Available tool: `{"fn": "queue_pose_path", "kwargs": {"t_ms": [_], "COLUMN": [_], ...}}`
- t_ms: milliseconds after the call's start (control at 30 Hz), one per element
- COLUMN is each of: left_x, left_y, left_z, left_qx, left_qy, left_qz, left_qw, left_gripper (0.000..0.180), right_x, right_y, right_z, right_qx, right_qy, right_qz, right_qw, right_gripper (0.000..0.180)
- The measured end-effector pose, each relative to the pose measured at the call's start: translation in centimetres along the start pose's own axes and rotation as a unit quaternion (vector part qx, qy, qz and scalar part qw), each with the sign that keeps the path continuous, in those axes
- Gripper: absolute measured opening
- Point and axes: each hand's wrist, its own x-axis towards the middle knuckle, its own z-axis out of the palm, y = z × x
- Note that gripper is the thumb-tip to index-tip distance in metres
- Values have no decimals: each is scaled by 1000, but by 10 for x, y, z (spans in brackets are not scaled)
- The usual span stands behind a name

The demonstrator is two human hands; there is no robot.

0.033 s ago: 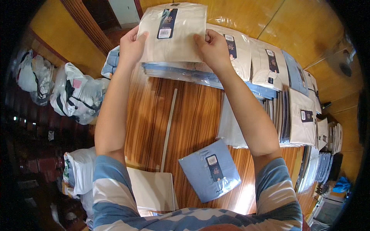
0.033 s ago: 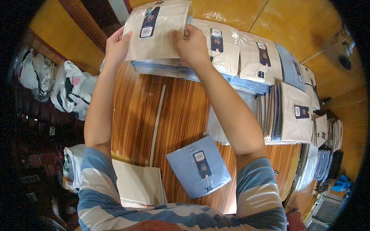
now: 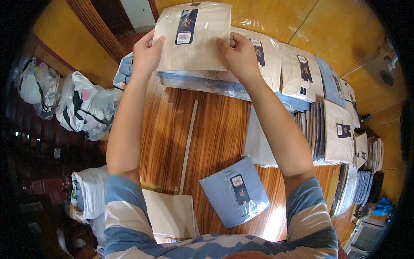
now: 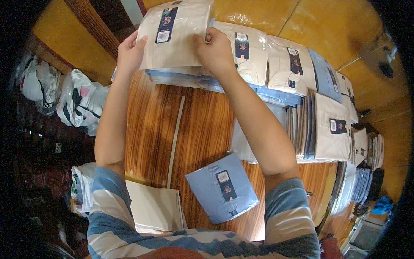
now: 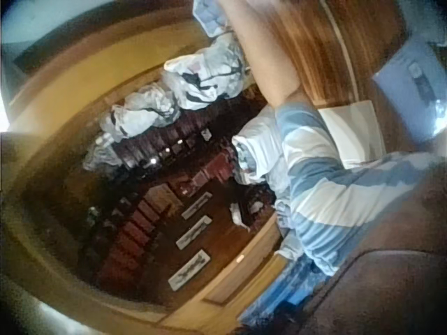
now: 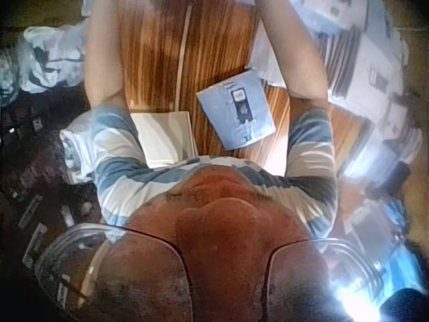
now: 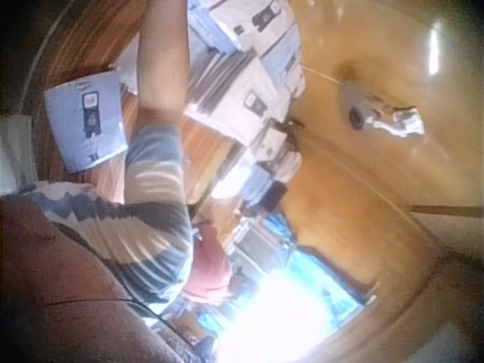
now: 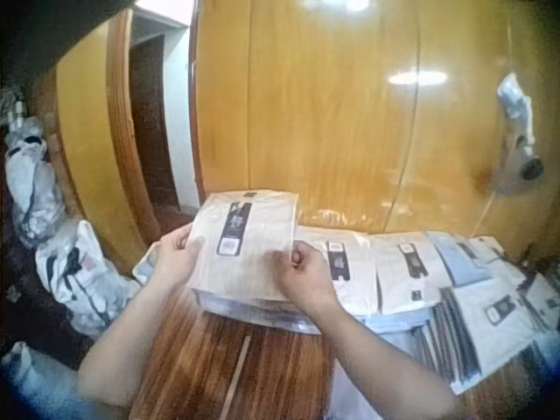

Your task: The person places folded shirts into plastic bags, seals the bags, and organizes them into stacks on a table. The person handles both blue and tan shirts, picking them up from piles and placing them into clear plastic packaging one at a time.

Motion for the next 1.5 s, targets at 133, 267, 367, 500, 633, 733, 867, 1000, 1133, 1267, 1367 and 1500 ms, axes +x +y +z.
{"fn": "queue_pose_path", "kwargs": {"t_ms": [133,267,367,500,633,733,867,1000,1133,1267,1367,1500], "left_x": [-17,-28,-4,21,43,54,59,58,41,-94,-248,-460], "left_y": [-4,31,33,45,10,-26,-58,-63,-46,12,42,52], "left_z": [9,21,9,-4,-17,-26,-5,-3,-27,-6,32,63], "left_qx": [-40,-42,-15,-45,16,92,216,268,267,135,112,268], "left_qy": [11,-16,-34,-137,-64,-47,-24,17,147,121,-16,-286], "left_qz": [3,39,73,28,-2,-25,-1,5,131,145,-10,-4], "left_qw": [999,998,997,989,998,994,976,963,943,973,994,920], "left_gripper": [42,43,44,50,45,43,49,58,58,44,38,68], "right_x": [-8,-12,13,55,75,73,93,89,-11,-240,-389,-470], "right_y": [4,6,7,9,21,35,83,59,19,12,36,23], "right_z": [-19,-28,-25,-30,-8,19,18,0,-43,-81,-103,-174], "right_qx": [-4,281,428,342,268,200,46,-1,-54,-121,-294,-335], "right_qy": [-30,-14,-75,-139,-99,-19,2,-9,74,-8,-30,-34], "right_qz": [16,125,173,133,110,150,122,141,8,104,28,58], "right_qw": [999,951,884,920,952,968,991,990,996,987,955,940], "right_gripper": [33,41,41,41,34,34,41,49,38,18,31,42]}}
